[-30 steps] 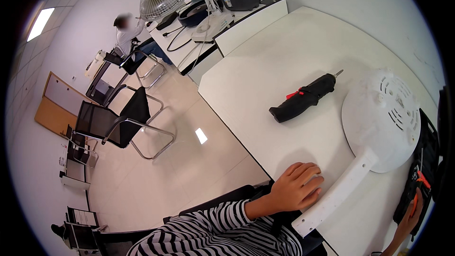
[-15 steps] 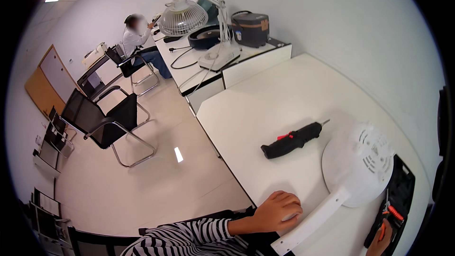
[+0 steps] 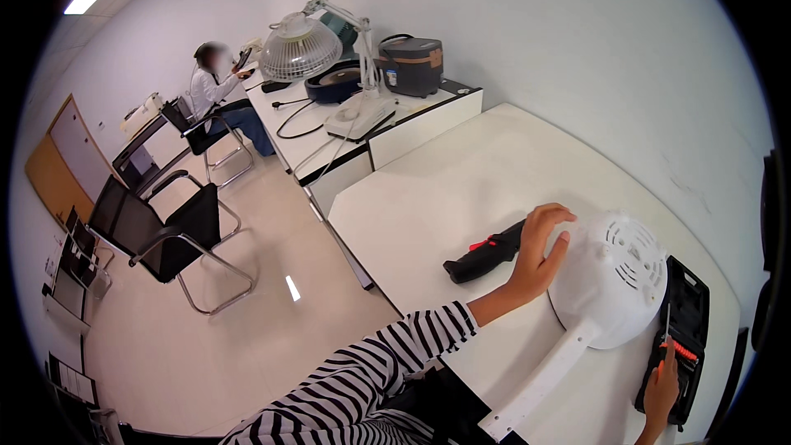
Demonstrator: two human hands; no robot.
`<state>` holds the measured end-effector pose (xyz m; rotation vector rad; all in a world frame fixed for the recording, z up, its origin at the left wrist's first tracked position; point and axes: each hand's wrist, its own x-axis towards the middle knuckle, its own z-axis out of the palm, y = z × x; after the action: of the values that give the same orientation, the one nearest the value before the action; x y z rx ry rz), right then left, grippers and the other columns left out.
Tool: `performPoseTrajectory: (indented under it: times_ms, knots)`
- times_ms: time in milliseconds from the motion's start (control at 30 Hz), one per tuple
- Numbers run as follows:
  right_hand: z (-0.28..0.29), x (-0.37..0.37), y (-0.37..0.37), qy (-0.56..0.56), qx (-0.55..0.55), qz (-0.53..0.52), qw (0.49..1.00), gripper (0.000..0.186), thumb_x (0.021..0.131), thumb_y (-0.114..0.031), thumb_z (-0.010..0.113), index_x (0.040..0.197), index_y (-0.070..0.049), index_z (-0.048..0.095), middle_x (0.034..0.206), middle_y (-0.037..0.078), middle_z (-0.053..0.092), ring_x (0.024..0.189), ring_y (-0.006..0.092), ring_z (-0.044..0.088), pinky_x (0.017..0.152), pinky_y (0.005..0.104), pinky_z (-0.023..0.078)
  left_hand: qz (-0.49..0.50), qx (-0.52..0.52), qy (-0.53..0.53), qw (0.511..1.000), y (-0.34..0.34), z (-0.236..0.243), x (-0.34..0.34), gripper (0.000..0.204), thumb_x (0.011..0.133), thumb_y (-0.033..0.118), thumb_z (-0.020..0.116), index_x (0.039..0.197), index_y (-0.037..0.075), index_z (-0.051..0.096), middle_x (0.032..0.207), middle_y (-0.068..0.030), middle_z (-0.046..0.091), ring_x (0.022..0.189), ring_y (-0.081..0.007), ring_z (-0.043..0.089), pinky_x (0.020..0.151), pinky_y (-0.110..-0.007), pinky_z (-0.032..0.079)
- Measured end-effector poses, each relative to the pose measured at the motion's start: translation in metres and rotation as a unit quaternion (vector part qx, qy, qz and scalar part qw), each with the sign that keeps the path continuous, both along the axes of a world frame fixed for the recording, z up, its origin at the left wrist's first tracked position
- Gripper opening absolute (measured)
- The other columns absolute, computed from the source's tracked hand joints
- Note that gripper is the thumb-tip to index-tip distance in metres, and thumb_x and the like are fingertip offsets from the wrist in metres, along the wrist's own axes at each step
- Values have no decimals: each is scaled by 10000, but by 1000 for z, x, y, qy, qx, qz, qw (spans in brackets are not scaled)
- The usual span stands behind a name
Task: The person uses a manual screwdriver to remove a screw from the base of a white electric appliance, then flips the unit to inspect the underside. They place the screwdriver down, pick up a power drill, and later resume using the manual screwdriver to tighten the screw back into the base.
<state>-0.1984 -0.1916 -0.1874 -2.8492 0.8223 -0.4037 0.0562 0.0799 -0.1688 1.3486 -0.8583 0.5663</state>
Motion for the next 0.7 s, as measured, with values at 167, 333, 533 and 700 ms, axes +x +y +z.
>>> performPoseTrajectory:
  times_ms: [167, 333, 533, 700]
  knots:
    - [-10, 3, 11, -52, -24, -25, 998, 594, 857, 20, 423, 1396, -207, 322, 1201, 139, 517, 1026, 325, 552, 815, 392, 463, 7, 14, 13, 1000, -9, -34, 10, 323, 879, 61, 445, 1201, 33, 444, 1249, -132, 397, 1167, -259, 364, 991, -345, 269]
    - [-17, -2, 13, -26, -61, -45, 997, 548, 880, -58, 456, 1397, -175, 319, 1276, 139, 479, 1109, 335, 511, 879, 392, 445, -28, 91, 30, 995, -14, -47, 4, 437, 876, 163, 444, 1284, 23, 377, 1349, -161, 313, 1255, -294, 274, 1044, -410, 156]
    - [-11, -7, 13, -14, -24, -28, 999, 502, 899, -137, 462, 1386, -140, 336, 1315, 151, 445, 1178, 336, 457, 945, 378, 398, -63, 129, 71, 987, -23, -53, -6, 503, 882, 212, 444, 1338, 54, 301, 1387, -150, 238, 1285, -287, 228, 1040, -427, 126]
    - [-15, -7, 11, 0, -45, -33, 998, 483, 917, -176, 439, 1387, -138, 337, 1317, 147, 441, 1170, 317, 465, 940, 367, 400, -105, 138, 132, 976, -26, -58, -9, 487, 903, 213, 419, 1349, 82, 276, 1390, -136, 220, 1294, -277, 210, 1043, -427, 121]
